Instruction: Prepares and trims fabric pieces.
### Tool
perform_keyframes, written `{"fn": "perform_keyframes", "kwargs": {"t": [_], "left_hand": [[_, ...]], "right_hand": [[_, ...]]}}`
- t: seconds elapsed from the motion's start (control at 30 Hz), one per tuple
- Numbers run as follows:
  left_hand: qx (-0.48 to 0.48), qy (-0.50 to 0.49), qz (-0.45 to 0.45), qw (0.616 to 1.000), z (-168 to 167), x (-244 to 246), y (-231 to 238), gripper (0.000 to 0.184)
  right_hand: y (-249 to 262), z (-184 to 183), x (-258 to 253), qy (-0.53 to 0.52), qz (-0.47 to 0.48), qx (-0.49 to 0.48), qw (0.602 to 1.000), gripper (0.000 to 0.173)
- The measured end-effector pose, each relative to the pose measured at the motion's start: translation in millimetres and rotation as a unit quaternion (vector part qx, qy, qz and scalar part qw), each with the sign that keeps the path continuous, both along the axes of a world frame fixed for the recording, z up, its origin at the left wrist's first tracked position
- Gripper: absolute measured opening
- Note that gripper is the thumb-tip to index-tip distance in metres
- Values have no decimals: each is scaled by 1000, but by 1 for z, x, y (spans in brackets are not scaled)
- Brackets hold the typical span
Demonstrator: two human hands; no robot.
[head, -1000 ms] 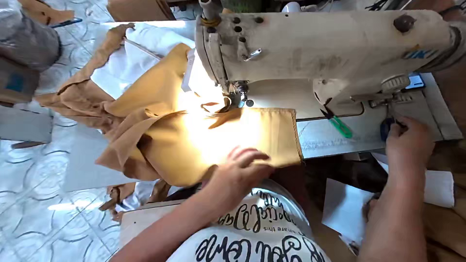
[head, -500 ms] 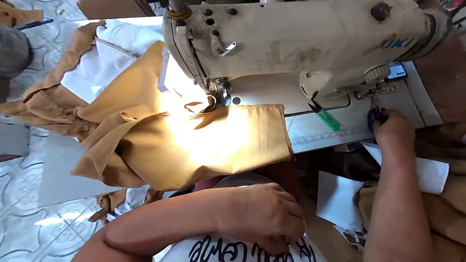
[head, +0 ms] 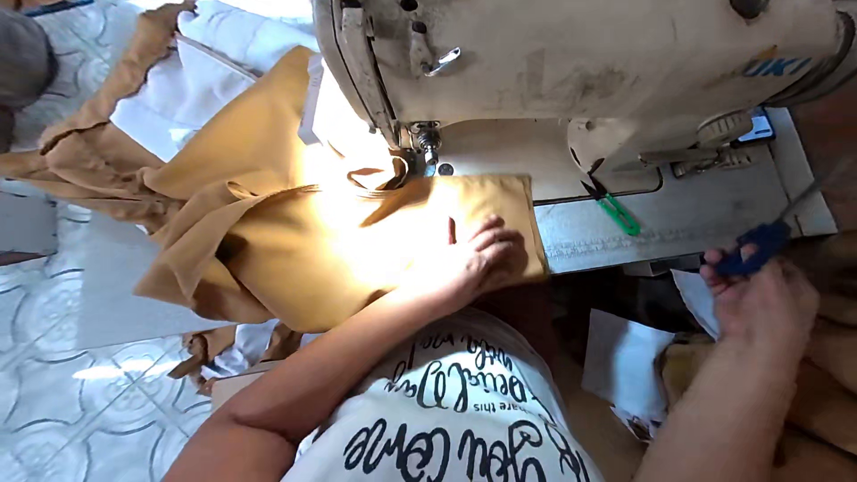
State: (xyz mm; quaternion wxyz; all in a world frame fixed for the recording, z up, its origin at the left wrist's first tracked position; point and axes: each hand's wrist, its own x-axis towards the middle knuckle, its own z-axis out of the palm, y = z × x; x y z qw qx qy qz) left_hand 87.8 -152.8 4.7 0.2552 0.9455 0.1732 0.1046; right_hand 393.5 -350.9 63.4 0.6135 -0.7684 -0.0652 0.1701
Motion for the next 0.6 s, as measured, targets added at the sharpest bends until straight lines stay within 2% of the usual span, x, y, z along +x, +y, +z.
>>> {"fn": "perform_keyframes", "kwargs": {"t": [0.07, 0.17, 0.23, 0.33, 0.47, 0.6], "left_hand": [[18, 8, 47, 999, -7, 3, 11, 40], [-6, 5, 58, 998, -4, 6, 26, 44], [-9, -14, 60, 998, -5, 2, 27, 46], [-3, -37, 40, 999, -6, -9, 21, 39], [8, -50, 6, 999, -7, -27, 10, 31], [39, 12, 25, 999, 2, -26, 0, 30]], "right_hand": [[-10, -10, -49, 16, 53, 81, 995, 21], [-25, -32, -108, 142, 241, 128, 952, 54], [-34, -45, -123, 230, 376, 63, 895, 67], [-41, -48, -131, 264, 471, -91, 837, 78], [-34, -36, -133, 199, 541, -237, 782, 65], [-22, -29, -140, 72, 560, -327, 758, 73]]}}
